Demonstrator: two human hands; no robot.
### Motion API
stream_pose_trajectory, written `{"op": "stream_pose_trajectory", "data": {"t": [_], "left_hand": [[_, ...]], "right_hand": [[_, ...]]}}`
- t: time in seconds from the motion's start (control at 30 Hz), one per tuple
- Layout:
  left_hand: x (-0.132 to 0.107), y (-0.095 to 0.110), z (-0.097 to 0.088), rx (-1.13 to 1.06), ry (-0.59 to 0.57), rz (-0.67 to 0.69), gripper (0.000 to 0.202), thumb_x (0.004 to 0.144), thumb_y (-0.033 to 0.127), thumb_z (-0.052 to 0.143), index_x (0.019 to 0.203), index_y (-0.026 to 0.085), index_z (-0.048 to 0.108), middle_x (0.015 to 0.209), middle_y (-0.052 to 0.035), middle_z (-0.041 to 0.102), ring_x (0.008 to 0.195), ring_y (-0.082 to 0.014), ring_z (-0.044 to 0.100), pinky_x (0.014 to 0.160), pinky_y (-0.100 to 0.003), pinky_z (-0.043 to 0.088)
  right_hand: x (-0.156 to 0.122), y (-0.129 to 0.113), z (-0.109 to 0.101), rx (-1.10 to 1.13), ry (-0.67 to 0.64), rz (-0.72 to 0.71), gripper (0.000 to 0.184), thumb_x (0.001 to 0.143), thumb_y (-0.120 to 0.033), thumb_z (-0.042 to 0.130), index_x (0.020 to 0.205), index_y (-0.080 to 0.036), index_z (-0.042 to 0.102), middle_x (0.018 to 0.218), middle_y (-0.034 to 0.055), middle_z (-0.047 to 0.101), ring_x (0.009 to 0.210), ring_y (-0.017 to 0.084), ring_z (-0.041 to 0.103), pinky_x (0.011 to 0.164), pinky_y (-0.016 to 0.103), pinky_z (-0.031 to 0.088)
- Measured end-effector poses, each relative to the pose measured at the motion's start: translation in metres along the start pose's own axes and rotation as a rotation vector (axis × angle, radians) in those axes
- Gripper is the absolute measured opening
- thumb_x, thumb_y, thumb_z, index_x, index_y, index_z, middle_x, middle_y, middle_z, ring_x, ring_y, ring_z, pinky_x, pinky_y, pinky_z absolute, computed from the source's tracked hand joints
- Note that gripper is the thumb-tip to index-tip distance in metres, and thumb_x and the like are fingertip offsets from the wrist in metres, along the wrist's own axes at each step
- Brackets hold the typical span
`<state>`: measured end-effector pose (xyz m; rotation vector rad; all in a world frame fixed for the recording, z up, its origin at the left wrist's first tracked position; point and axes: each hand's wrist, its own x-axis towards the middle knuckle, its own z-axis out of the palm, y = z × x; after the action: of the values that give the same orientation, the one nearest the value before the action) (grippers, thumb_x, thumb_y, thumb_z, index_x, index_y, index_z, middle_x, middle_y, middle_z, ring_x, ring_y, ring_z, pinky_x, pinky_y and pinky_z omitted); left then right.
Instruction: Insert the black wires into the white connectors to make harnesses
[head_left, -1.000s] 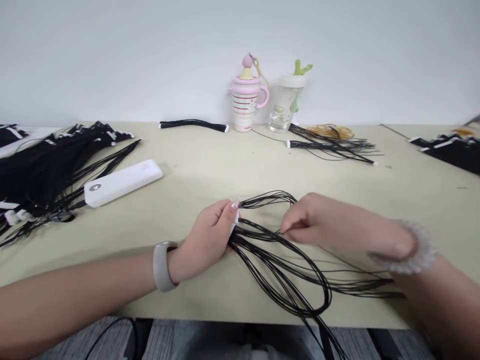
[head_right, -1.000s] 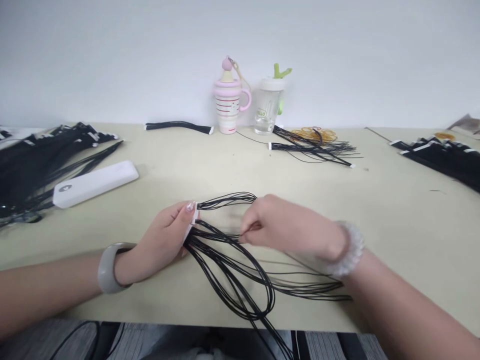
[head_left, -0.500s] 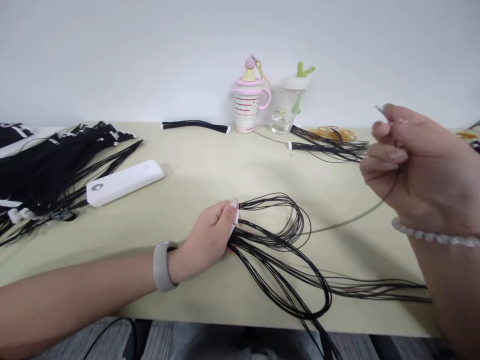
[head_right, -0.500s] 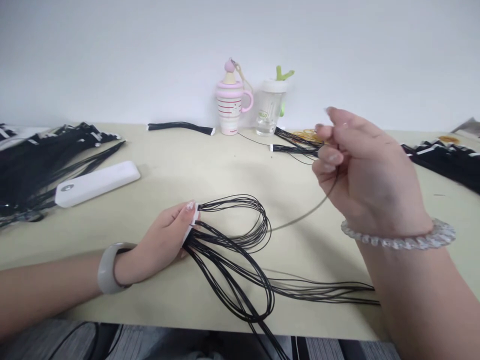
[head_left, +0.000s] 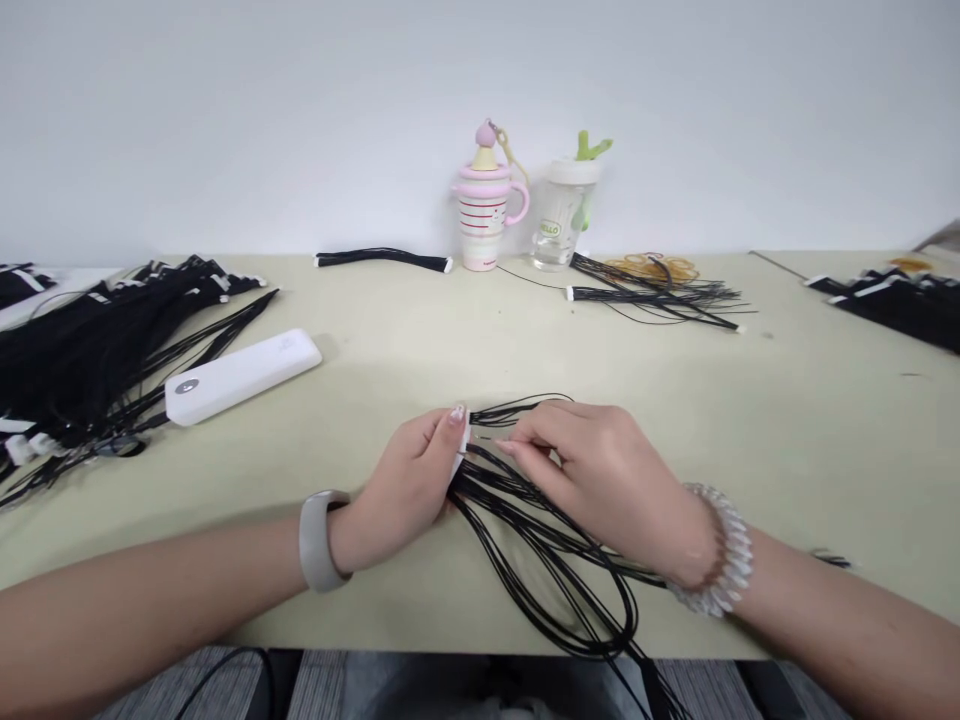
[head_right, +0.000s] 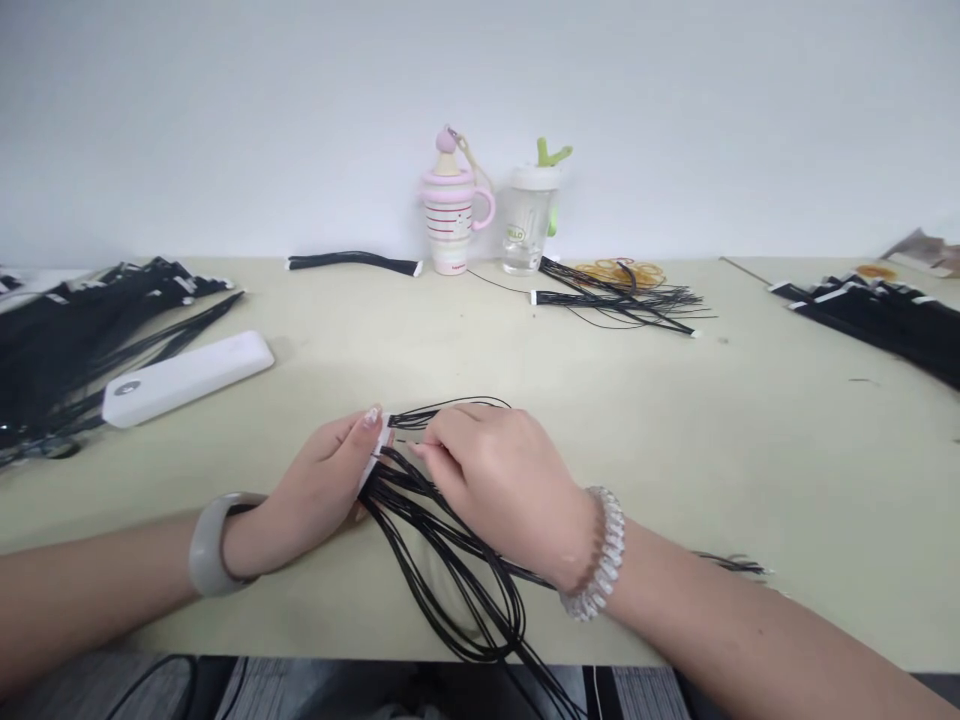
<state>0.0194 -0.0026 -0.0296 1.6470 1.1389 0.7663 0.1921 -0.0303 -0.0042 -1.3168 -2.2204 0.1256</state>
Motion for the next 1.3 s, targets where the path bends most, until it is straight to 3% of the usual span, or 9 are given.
{"op": "stream_pose_trajectory", "data": {"t": [0.23, 0.5, 0.87, 0.97, 1.07, 1.13, 1.2, 1.3], "left_hand": [[0.000, -0.003, 0.001, -0.017, -0.017, 0.002, 0.044, 0.087, 0.048, 0.030, 0.060, 0.015, 0.040, 0.045, 0.0027, 0.041, 0.046, -0.0073, 0.038, 0.045, -0.019, 0.031], [0.000, -0.002, 0.000, 0.011, -0.028, 0.016, 0.042, 0.087, 0.046, 0.031, 0.060, 0.015, 0.039, 0.048, 0.0021, 0.041, 0.048, -0.0079, 0.037, 0.045, -0.019, 0.031], [-0.001, 0.002, 0.000, 0.092, -0.053, 0.061, 0.041, 0.087, 0.045, 0.030, 0.061, 0.015, 0.041, 0.048, 0.0024, 0.041, 0.050, -0.0083, 0.038, 0.049, -0.020, 0.033], [0.000, 0.000, 0.000, 0.043, -0.003, 0.032, 0.042, 0.087, 0.047, 0.031, 0.060, 0.016, 0.040, 0.047, 0.0021, 0.042, 0.049, -0.0087, 0.039, 0.047, -0.021, 0.032], [0.004, -0.004, 0.000, -0.046, 0.085, -0.011, 0.042, 0.086, 0.050, 0.032, 0.061, 0.016, 0.040, 0.047, 0.0022, 0.042, 0.047, -0.0088, 0.038, 0.046, -0.021, 0.032], [0.006, -0.007, -0.001, -0.102, 0.115, -0.037, 0.042, 0.085, 0.050, 0.032, 0.062, 0.016, 0.040, 0.048, 0.0023, 0.042, 0.046, -0.0085, 0.038, 0.045, -0.021, 0.032], [0.007, -0.010, -0.001, -0.135, 0.117, -0.050, 0.042, 0.086, 0.050, 0.032, 0.063, 0.016, 0.039, 0.048, 0.0025, 0.041, 0.046, -0.0080, 0.037, 0.045, -0.021, 0.033], [0.007, -0.011, -0.001, -0.132, 0.101, -0.044, 0.040, 0.087, 0.048, 0.030, 0.064, 0.016, 0.038, 0.049, 0.0029, 0.040, 0.046, -0.0075, 0.037, 0.046, -0.020, 0.033]], "right_hand": [[-0.001, 0.000, 0.003, -0.058, 0.048, -0.025, 0.025, 0.086, -0.023, 0.042, 0.070, -0.013, 0.058, 0.064, 0.0022, 0.057, 0.060, 0.009, 0.049, 0.057, 0.022, 0.034], [-0.001, 0.006, 0.003, -0.150, -0.064, -0.131, 0.026, 0.088, -0.023, 0.039, 0.074, -0.014, 0.059, 0.067, 0.0023, 0.056, 0.062, 0.009, 0.048, 0.059, 0.023, 0.034], [0.001, 0.005, 0.005, -0.219, -0.013, -0.188, 0.033, 0.091, -0.027, 0.033, 0.074, -0.014, 0.057, 0.066, 0.0031, 0.054, 0.064, 0.011, 0.049, 0.061, 0.024, 0.035], [0.004, 0.009, -0.005, -0.309, -0.054, -0.193, 0.022, 0.087, -0.032, 0.043, 0.083, -0.014, 0.055, 0.076, 0.0043, 0.055, 0.070, 0.013, 0.049, 0.060, 0.025, 0.035], [0.005, 0.016, -0.025, -0.435, 0.000, -0.138, 0.036, 0.076, -0.048, 0.056, 0.086, -0.013, 0.051, 0.083, 0.0072, 0.054, 0.069, 0.015, 0.046, 0.056, 0.025, 0.033], [0.001, 0.021, -0.040, -0.489, 0.044, -0.066, 0.043, 0.073, -0.058, 0.054, 0.075, -0.015, 0.049, 0.071, 0.0047, 0.052, 0.058, 0.012, 0.041, 0.051, 0.025, 0.029], [-0.004, 0.027, -0.051, -0.498, -0.013, 0.004, 0.043, 0.072, -0.059, 0.053, 0.062, -0.017, 0.048, 0.057, 0.0018, 0.048, 0.049, 0.010, 0.035, 0.047, 0.024, 0.022], [-0.009, 0.031, -0.055, -0.394, -0.334, 0.075, 0.039, 0.076, -0.046, 0.054, 0.050, -0.017, 0.047, 0.045, -0.0006, 0.043, 0.042, 0.008, 0.029, 0.044, 0.024, 0.017]]}}
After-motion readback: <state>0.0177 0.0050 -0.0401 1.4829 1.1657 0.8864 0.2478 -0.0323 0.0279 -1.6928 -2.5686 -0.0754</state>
